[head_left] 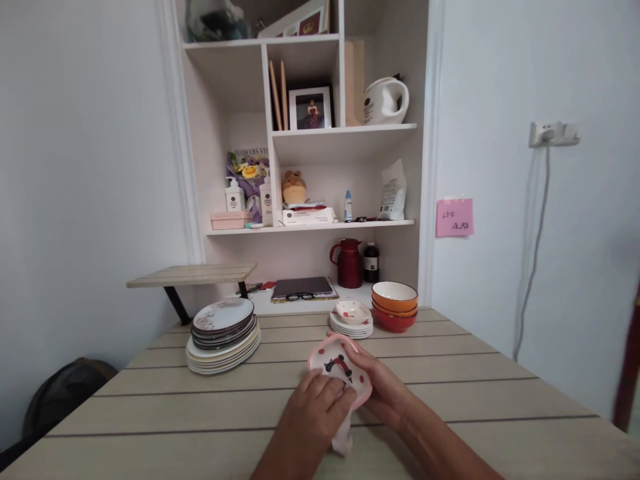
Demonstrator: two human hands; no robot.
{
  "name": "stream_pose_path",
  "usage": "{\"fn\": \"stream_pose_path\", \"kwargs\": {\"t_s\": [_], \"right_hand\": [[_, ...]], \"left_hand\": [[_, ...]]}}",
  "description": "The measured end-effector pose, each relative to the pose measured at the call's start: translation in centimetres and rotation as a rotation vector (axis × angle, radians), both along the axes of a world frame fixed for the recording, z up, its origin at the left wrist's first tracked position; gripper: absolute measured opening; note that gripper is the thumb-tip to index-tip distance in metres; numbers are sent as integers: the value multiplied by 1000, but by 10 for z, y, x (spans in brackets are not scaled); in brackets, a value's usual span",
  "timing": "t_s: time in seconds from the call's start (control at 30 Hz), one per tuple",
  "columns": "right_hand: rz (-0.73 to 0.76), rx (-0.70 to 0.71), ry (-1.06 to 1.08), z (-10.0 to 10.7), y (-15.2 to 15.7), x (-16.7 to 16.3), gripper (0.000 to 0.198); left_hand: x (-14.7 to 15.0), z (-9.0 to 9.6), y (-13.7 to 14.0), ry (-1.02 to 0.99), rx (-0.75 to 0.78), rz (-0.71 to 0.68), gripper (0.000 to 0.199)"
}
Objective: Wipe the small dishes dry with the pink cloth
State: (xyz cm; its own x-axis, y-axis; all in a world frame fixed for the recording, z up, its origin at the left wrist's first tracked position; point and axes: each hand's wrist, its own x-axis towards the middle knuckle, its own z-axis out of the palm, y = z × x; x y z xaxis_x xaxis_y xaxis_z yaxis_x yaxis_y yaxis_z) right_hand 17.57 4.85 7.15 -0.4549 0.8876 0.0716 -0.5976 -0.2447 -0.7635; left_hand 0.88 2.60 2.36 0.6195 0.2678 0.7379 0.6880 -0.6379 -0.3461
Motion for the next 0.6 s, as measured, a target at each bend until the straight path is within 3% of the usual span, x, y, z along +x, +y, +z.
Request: {"fn": "stream_pose_path", "kwargs": {"t_s": [0.27,0.6], "right_hand": [[16,-24,1,-4,5,4,51],[119,-107,201,-13,-1,-5,38]], "left_hand": [[-4,3,2,-28,49,53,20],[3,4,-3,-104,189,28,28]]}}
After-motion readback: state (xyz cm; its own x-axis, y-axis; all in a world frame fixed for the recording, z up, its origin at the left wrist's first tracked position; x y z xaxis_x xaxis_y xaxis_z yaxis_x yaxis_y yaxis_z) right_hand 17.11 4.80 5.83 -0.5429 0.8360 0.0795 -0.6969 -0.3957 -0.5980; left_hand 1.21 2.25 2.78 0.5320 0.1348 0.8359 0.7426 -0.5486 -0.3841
